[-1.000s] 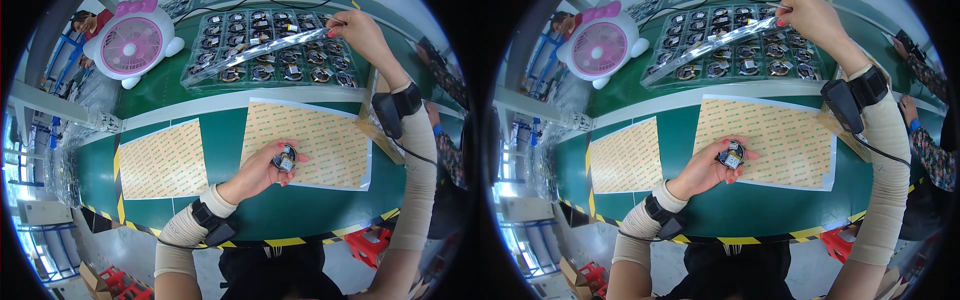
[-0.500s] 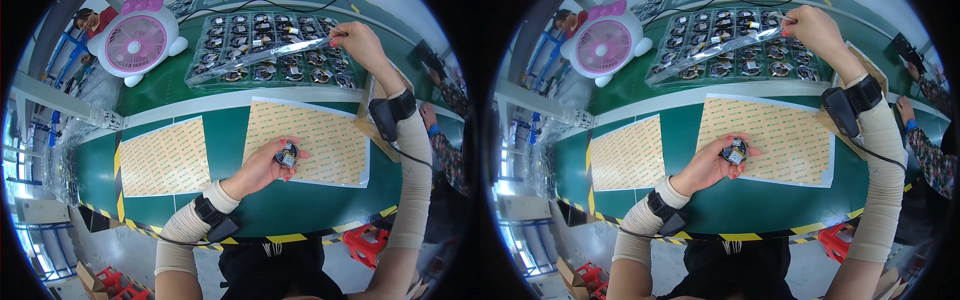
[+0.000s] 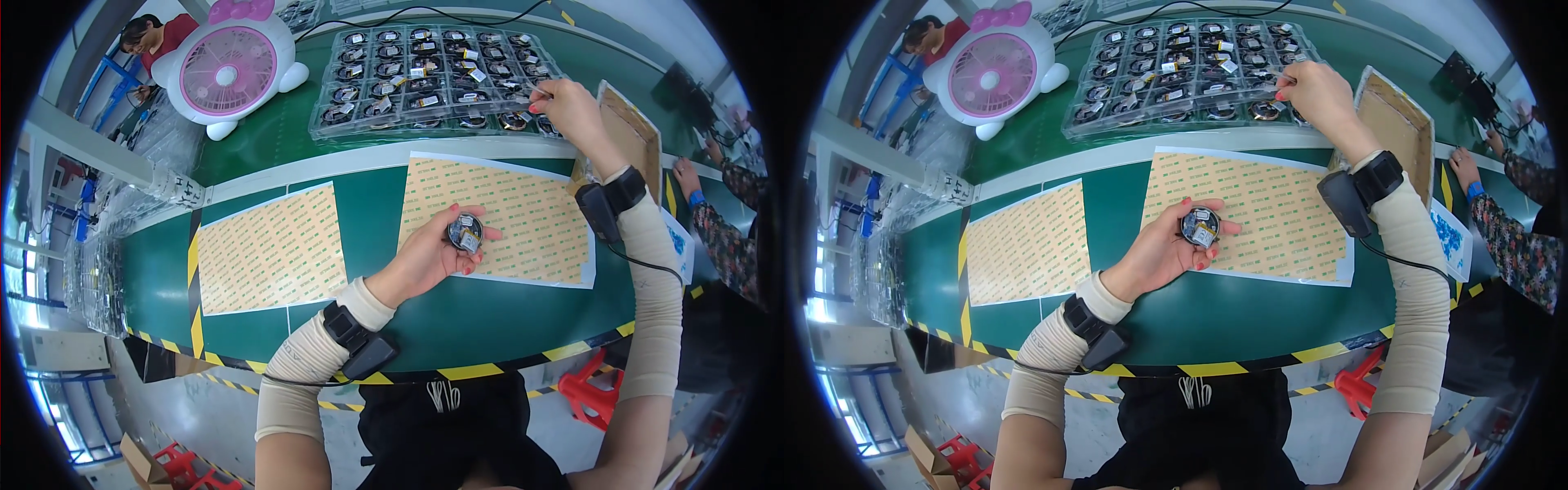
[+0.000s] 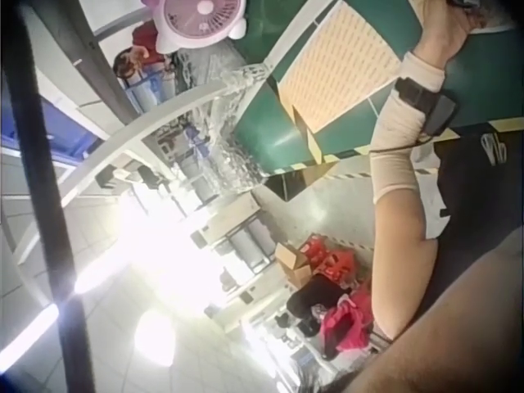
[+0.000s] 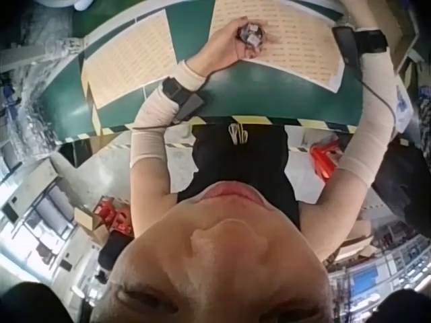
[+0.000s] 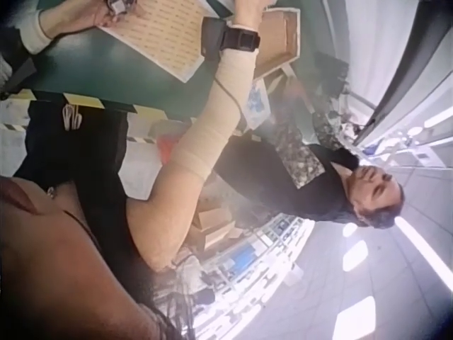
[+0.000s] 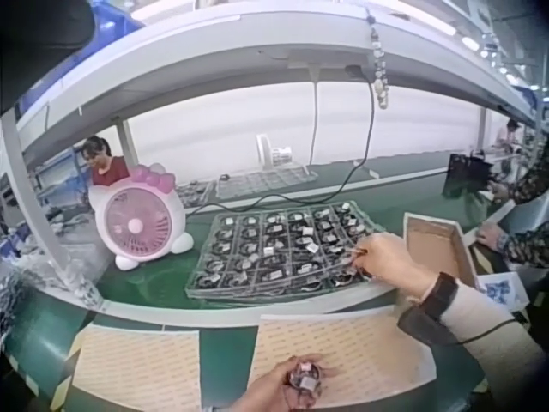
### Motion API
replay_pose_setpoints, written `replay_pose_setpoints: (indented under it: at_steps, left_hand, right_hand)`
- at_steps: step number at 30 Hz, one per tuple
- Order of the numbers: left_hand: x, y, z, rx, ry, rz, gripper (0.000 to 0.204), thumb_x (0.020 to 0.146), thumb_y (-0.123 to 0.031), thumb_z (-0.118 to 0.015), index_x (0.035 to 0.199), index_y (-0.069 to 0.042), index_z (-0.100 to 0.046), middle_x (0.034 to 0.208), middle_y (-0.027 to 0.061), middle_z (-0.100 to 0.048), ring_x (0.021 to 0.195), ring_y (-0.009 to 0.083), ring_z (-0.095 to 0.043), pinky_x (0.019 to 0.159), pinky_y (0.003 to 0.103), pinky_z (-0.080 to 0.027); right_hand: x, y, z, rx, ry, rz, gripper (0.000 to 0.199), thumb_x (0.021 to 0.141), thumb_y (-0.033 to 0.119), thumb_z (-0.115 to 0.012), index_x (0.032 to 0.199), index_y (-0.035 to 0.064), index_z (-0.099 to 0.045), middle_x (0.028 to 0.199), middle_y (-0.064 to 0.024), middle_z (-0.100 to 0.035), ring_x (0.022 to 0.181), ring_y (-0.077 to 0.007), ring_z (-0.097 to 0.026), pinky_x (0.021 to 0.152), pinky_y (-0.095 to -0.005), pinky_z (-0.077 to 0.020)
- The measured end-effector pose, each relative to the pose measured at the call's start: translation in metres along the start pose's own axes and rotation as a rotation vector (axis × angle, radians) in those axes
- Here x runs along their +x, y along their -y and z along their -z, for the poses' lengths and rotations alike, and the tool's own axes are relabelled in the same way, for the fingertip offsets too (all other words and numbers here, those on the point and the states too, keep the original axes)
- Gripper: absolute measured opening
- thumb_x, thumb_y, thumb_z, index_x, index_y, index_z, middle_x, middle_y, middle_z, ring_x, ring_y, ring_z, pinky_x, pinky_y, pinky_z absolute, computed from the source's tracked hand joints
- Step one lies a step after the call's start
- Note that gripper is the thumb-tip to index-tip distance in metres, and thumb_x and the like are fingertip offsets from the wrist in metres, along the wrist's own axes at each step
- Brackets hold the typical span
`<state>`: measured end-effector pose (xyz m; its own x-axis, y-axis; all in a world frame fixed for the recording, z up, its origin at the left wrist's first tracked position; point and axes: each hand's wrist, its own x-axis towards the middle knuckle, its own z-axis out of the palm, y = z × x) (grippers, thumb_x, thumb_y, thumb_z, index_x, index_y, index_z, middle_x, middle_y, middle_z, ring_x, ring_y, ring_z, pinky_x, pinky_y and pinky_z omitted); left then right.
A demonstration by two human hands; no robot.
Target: The person picks up a watch component, applies a small adhesive strip to it using tweezers, and then installs a battery from a tray into the component. They press the battery down by hand and place the assembled unit into a box.
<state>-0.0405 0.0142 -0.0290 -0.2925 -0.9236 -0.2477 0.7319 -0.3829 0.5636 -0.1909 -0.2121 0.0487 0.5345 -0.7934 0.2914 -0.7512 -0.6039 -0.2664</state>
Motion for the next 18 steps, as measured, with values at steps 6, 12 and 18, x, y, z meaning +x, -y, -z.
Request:
replay_pose_setpoints:
  at_steps: [6,12,18]
  left_hand:
    - [-0.001,0.0,-0.007,-0.025,-0.007,-0.011,0.042,0.096,-0.029,-0.022,0.124,-0.002,-0.036,0.117,0.0215,-0.051,0.072,0.0178,-0.054,0.059,0.026,-0.046]
    - [0.001,0.002,0.0,-0.058,0.028,-0.025,0.045,0.097,-0.036,-0.022,0.122,-0.002,-0.038,0.11,0.0171,-0.053,0.076,0.0176,-0.054,0.06,0.027,-0.046]
    - [-0.001,0.005,-0.002,0.006,0.003,-0.084,0.046,0.095,-0.043,-0.024,0.112,-0.004,-0.043,0.087,0.0058,-0.051,0.07,0.0138,-0.051,0.057,0.025,-0.042]
  right_hand:
    - [-0.017,-0.007,-0.018,-0.083,0.024,-0.018,0.014,0.071,0.016,-0.064,0.082,0.0065,-0.065,0.078,-0.0125,-0.062,0.075,-0.0292,-0.06,0.064,-0.0362,-0.0467]
    - [-0.077,0.034,-0.026,0.319,-0.169,0.251,0.017,0.074,0.006,-0.06,0.091,0.0057,-0.063,0.089,-0.0111,-0.059,0.076,-0.0266,-0.062,0.066,-0.0325,-0.049]
    - [-0.153,0.085,-0.03,0.563,-0.032,0.346,0.023,0.071,-0.004,-0.06,0.093,0.0025,-0.061,0.095,-0.0089,-0.056,0.078,-0.0204,-0.062,0.063,-0.0282,-0.0497]
